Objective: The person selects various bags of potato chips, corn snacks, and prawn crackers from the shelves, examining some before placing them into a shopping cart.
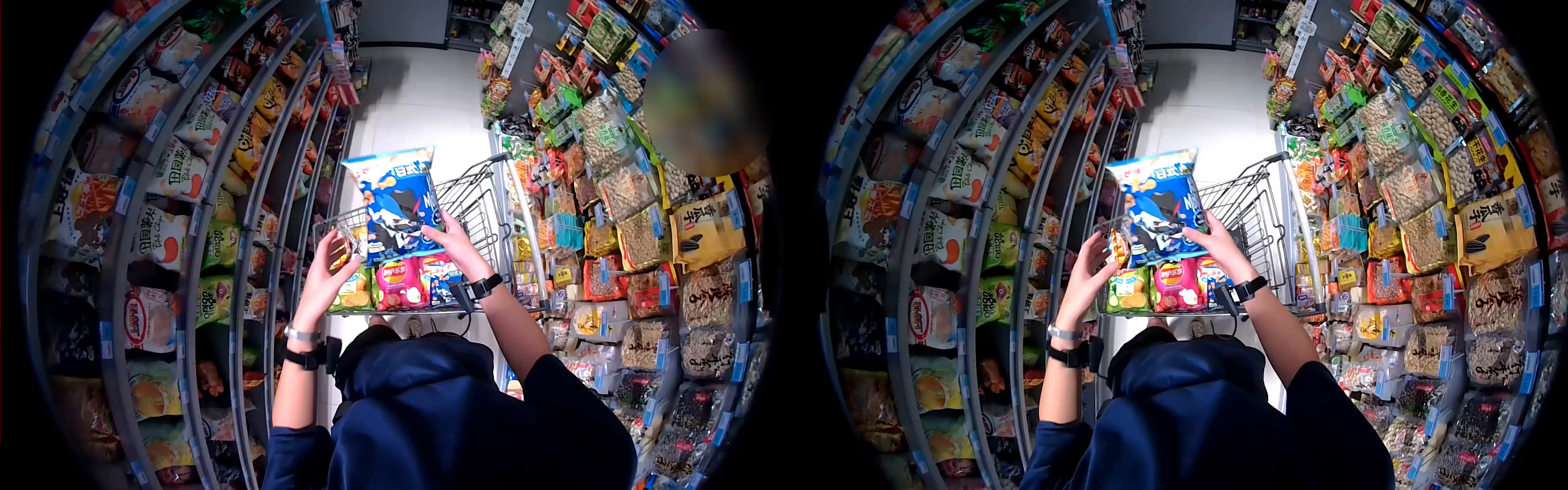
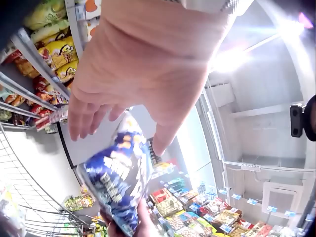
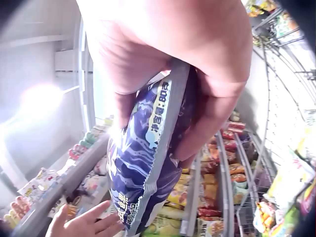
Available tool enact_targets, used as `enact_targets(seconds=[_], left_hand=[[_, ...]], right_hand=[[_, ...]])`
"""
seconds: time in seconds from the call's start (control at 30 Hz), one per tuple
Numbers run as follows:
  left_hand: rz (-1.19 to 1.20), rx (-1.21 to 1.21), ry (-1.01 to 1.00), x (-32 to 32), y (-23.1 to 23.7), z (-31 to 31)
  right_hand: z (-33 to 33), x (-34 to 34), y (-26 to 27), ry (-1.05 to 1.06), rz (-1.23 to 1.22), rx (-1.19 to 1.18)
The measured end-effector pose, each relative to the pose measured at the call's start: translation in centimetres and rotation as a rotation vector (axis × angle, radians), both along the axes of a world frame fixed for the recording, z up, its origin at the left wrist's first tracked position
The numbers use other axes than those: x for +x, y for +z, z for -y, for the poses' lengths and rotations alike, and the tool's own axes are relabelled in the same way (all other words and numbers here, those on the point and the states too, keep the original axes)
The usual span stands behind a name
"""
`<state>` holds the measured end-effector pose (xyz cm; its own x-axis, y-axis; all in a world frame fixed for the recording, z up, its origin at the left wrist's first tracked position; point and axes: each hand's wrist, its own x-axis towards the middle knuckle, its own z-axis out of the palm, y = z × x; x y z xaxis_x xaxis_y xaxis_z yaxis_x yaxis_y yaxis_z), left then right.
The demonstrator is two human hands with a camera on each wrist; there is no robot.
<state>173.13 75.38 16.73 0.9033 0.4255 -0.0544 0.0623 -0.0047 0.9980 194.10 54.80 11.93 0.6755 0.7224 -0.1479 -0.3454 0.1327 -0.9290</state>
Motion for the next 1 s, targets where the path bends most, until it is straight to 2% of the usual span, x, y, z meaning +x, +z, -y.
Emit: enact_targets(seconds=[0.07, 0.13, 0.2, 0.3, 0.33, 0.37, 0.43, 0.5, 0.6, 0.7, 0.73, 0.77, 0.8, 0.83, 0.87, 0.9, 0.93, 0.97, 1.0], left_hand=[[-0.051, 0.019, 0.009, -2.6, -1.4, -1.1], [-0.088, 0.034, 0.013, -5.2, -3.1, -1.9], [-0.194, -0.095, 0.099, -7.7, -3.4, -1.9], [-0.242, -0.103, 0.127, -10.6, -5.7, -2.5], [-0.270, -0.137, 0.140, -11.1, -5.9, -2.3], [-0.278, -0.140, 0.138, -11.7, -6.3, -2.2], [-0.285, -0.201, 0.168, -12.6, -7.1, -2.0], [-0.288, -0.204, 0.159, -13.1, -6.2, -1.8], [-0.304, -0.166, 0.156, -14.0, -5.2, -2.1], [-0.305, -0.168, 0.187, -15.4, -4.5, -3.7], [-0.279, -0.142, 0.231, -15.8, -4.2, -4.4], [-0.265, -0.112, 0.244, -16.3, -4.1, -5.5], [-0.265, -0.064, 0.258, -16.3, -2.4, -6.0], [-0.265, -0.007, 0.287, -16.1, -0.4, -6.5], [-0.230, -0.020, 0.303, -16.4, 0.7, -7.6], [-0.197, 0.016, 0.366, -16.4, 2.5, -8.4], [-0.160, 0.099, 0.416, -16.5, 3.6, -9.5], [-0.124, 0.179, 0.457, -16.8, 4.5, -10.9], [-0.076, 0.289, 0.496, -17.2, 5.8, -12.6]], right_hand=[[1.3, 0.3, -3.3, -0.040, -0.060, -0.073], [2.6, 0.4, -4.3, -0.054, -0.101, -0.107], [3.5, 0.8, -5.5, -0.075, -0.138, -0.109], [4.7, 3.3, -7.4, -0.093, -0.215, -0.361], [5.5, 4.2, -9.7, -0.125, -0.188, -0.407], [6.3, 5.0, -12.8, -0.228, -0.168, -0.532], [9.0, 6.2, -19.1, -0.246, -0.042, -0.814], [11.2, 5.9, -22.0, -0.195, -0.131, -0.952], [13.3, 4.2, -25.3, -0.150, -0.213, -0.862], [13.5, 2.2, -23.2, -0.078, -0.304, -0.792], [13.9, 2.3, -23.9, -0.050, -0.267, -0.819], [15.0, 3.0, -26.1, 0.017, -0.257, -0.718], [16.0, 3.5, -27.2, -0.015, -0.097, -0.655], [15.2, 2.8, -23.8, -0.162, -0.031, -0.632], [15.3, 3.1, -23.1, -0.268, 0.033, -0.566], [16.7, 4.6, -26.0, -0.306, 0.200, -0.595], [16.3, 5.5, -24.4, -0.490, 0.687, -0.639], [16.6, 6.0, -23.0, -0.546, 0.708, -0.578], [16.6, 5.2, -19.3, -0.588, 0.778, -0.720]])
